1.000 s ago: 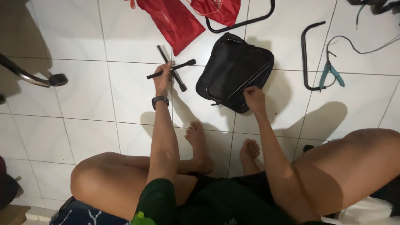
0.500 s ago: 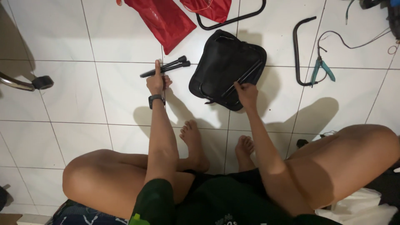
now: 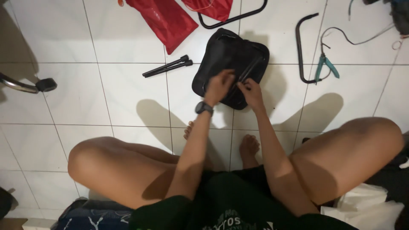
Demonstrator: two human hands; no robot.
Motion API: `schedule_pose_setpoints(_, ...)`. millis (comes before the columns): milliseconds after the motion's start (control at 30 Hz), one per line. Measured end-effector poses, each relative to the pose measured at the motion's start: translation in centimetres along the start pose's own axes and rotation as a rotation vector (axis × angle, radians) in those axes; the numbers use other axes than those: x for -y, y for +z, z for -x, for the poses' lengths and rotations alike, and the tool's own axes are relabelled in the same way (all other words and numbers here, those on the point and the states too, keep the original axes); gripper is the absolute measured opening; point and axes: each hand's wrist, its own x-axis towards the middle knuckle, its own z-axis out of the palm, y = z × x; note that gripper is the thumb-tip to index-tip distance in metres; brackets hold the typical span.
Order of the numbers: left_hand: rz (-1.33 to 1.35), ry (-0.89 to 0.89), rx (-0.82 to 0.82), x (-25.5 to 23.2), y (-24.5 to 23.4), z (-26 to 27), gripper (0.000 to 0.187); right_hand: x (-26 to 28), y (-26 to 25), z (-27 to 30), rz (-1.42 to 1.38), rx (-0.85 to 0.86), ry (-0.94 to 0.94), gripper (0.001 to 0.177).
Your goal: The person assembles a small black camping stool by inserting metal legs into the bag's base and securing them with plastic caps. They handle the bag, legs, and caps, then place the assembled stool on the floor.
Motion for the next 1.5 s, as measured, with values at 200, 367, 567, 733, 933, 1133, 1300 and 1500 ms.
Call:
schedule_pose_setpoints(200,0.35,0.119,0.253,0.0,3.4,-1.1,0.052,4.1,-2.3,1.3,0.112,-0.013,-0.365,0.02)
schedule_pose_setpoints(367,0.442,0.016,0.379,-8.0,-3.3,-2.6,0.047,15.5,-6.4,3.7,0.352,0.057,-0.388,0.027)
schedule_pose_setpoints(567,0.571,0.015,0.446,-15.5,-10.3,-4.1,0.032,14.0,-11.1,2.3,0.001,0.17,-0.582,0.029)
schedule_pose_setpoints(733,0.804,0.038,0.403,-16.5,-11.0,-5.0,0.032,18.0,-11.1,6.0,-0.172,0.173,-0.463,0.035)
schedule_pose_setpoints(933,0.974,0.016,0.329,-15.1,-10.1,-4.8,0.031,14.3,-7.9,4.1,-0.681,0.027,-0.161,0.034)
schedule_pose_setpoints(1133,1.109,-0.008,0.253,-14.6,-9.9,-4.4,0.031,16.1,-6.2,5.3,-0.982,-0.04,-0.083,0.036)
schedule_pose_setpoints(1300,1.156,0.011,0.245,-13.6,-9.8,-4.1,0.031,16.3,-5.7,5.7,-0.851,-0.046,-0.132,0.034)
schedule_pose_setpoints(1500,1.13,-0.023,0.272,-13.5,-9.8,-3.1,0.033,15.2,-6.7,5.3,-0.569,-0.031,-0.26,0.035)
